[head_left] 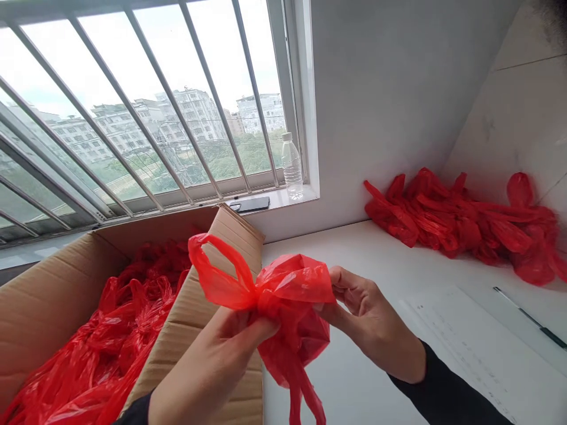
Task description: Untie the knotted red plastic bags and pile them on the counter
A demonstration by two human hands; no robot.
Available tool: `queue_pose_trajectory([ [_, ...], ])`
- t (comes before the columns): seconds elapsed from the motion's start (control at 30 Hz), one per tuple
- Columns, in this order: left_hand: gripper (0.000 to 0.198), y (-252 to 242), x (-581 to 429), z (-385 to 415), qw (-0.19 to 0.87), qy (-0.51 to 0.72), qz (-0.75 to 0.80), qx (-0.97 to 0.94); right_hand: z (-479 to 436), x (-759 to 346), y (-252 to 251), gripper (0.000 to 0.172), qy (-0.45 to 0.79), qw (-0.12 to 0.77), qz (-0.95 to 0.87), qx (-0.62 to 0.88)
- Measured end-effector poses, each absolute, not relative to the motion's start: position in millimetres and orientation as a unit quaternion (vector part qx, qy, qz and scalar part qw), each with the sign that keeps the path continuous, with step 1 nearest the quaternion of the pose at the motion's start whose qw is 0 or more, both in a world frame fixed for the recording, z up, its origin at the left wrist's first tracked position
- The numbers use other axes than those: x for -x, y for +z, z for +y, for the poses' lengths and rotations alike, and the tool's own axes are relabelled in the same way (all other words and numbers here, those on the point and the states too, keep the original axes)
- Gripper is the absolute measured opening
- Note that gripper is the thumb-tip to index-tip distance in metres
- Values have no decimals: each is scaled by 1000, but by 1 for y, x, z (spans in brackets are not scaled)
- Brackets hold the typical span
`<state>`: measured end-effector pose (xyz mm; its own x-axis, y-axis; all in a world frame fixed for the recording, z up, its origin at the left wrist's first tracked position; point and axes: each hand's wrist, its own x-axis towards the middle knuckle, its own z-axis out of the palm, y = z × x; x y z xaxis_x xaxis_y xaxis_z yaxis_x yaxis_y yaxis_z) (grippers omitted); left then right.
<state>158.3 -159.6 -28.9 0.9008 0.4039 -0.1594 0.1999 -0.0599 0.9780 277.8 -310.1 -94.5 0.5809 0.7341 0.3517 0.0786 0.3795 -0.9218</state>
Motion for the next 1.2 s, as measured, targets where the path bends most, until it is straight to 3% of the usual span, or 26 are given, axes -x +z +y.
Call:
queue_pose_trajectory([
  [0.17,11,-30,-159,-163,633,43,262,-727,-309,-278,-96,15,228,754,-356,503],
  [0.8,30,-28,-157,-167,638,-8,202,-743,-305,-275,-97,21,279,765,-334,475],
  [0.97,25,-25,-160,-161,682,80,221,-693,-309,-276,-97,52,296,705,-359,535],
  [1.2,29,-21,-163,-162,672,89,249,-692,-307,-276,-100,26,291,704,-362,538],
])
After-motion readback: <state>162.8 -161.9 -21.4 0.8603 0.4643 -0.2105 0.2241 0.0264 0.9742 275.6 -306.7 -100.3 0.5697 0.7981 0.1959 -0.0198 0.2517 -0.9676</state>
